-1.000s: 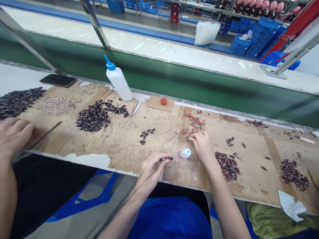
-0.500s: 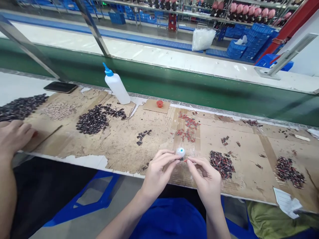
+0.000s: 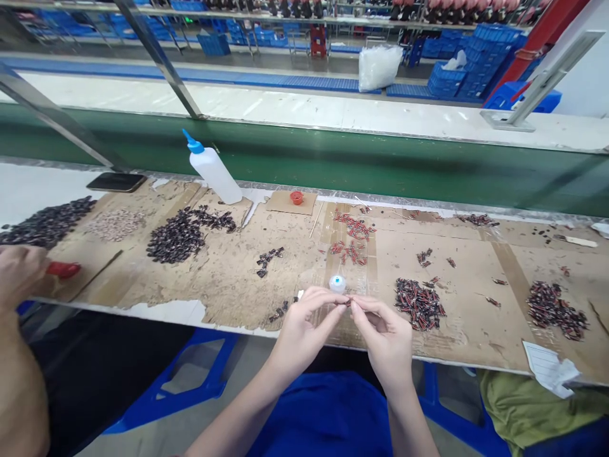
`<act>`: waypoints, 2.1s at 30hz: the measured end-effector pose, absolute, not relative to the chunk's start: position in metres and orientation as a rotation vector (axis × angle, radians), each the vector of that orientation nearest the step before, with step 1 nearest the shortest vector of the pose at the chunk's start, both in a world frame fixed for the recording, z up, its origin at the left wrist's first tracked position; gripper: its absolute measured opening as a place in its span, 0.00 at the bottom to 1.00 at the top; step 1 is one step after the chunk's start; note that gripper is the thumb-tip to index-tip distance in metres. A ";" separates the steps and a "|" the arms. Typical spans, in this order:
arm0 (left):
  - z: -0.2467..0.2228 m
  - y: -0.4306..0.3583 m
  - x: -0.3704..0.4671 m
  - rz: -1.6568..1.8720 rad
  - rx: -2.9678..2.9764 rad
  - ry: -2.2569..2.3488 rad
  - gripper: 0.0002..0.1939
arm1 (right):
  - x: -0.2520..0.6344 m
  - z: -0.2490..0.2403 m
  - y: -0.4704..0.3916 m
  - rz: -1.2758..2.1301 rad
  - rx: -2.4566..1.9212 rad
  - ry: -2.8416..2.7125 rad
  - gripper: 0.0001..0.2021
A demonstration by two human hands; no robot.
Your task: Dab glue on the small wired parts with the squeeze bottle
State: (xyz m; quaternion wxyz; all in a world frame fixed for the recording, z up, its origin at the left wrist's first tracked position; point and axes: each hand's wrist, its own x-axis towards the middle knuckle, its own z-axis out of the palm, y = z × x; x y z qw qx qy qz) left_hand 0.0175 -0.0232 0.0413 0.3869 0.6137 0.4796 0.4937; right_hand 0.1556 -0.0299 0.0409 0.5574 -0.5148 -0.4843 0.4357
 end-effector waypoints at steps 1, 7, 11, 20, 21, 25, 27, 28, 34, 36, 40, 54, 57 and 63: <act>0.042 -0.024 0.019 1.244 1.543 1.230 0.06 | 0.157 0.041 -0.030 1.032 -1.213 -1.138 0.04; 0.046 -0.026 0.023 1.171 1.439 1.256 0.04 | 0.162 0.037 -0.031 1.086 -1.200 -1.000 0.10; 0.048 -0.028 0.027 1.159 1.437 1.247 0.04 | 0.161 0.037 -0.034 0.975 -1.161 -1.035 0.05; 0.040 -0.031 0.007 1.020 1.670 1.301 0.15 | 0.209 0.015 -0.034 0.562 -1.503 -1.184 0.08; 0.038 -0.030 -0.006 0.991 1.763 1.355 0.12 | 0.216 0.011 -0.030 0.448 -1.569 -1.153 0.10; 0.019 -0.025 -0.059 0.905 1.932 1.729 0.10 | 0.224 0.002 -0.014 0.084 -1.648 -1.405 0.10; 0.005 -0.020 -0.073 0.828 1.994 1.788 0.09 | 0.212 -0.002 -0.006 0.118 -1.570 -1.587 0.13; -0.001 -0.018 -0.075 0.800 2.011 1.791 0.08 | 0.203 -0.005 -0.003 0.182 -1.519 -1.674 0.17; -0.018 -0.014 -0.052 0.688 1.978 1.931 0.06 | 0.168 -0.025 0.015 0.480 -1.421 -1.864 0.20; -0.017 -0.014 -0.044 0.637 1.967 1.997 0.06 | 0.168 -0.027 0.018 0.541 -1.396 -1.857 0.12; -0.017 -0.011 -0.036 0.514 2.017 2.012 0.06 | 0.173 -0.026 0.018 0.632 -1.398 -1.842 0.12; -0.031 -0.007 -0.042 0.646 1.964 2.097 0.08 | 0.096 -0.027 0.043 0.658 -1.383 -2.042 0.16; -0.028 -0.007 -0.044 0.768 1.946 2.060 0.07 | 0.104 -0.023 0.040 0.823 -1.388 -1.828 0.14; -0.021 -0.009 -0.007 0.775 2.026 1.801 0.06 | 0.159 -0.014 0.021 1.289 -1.225 -0.856 0.18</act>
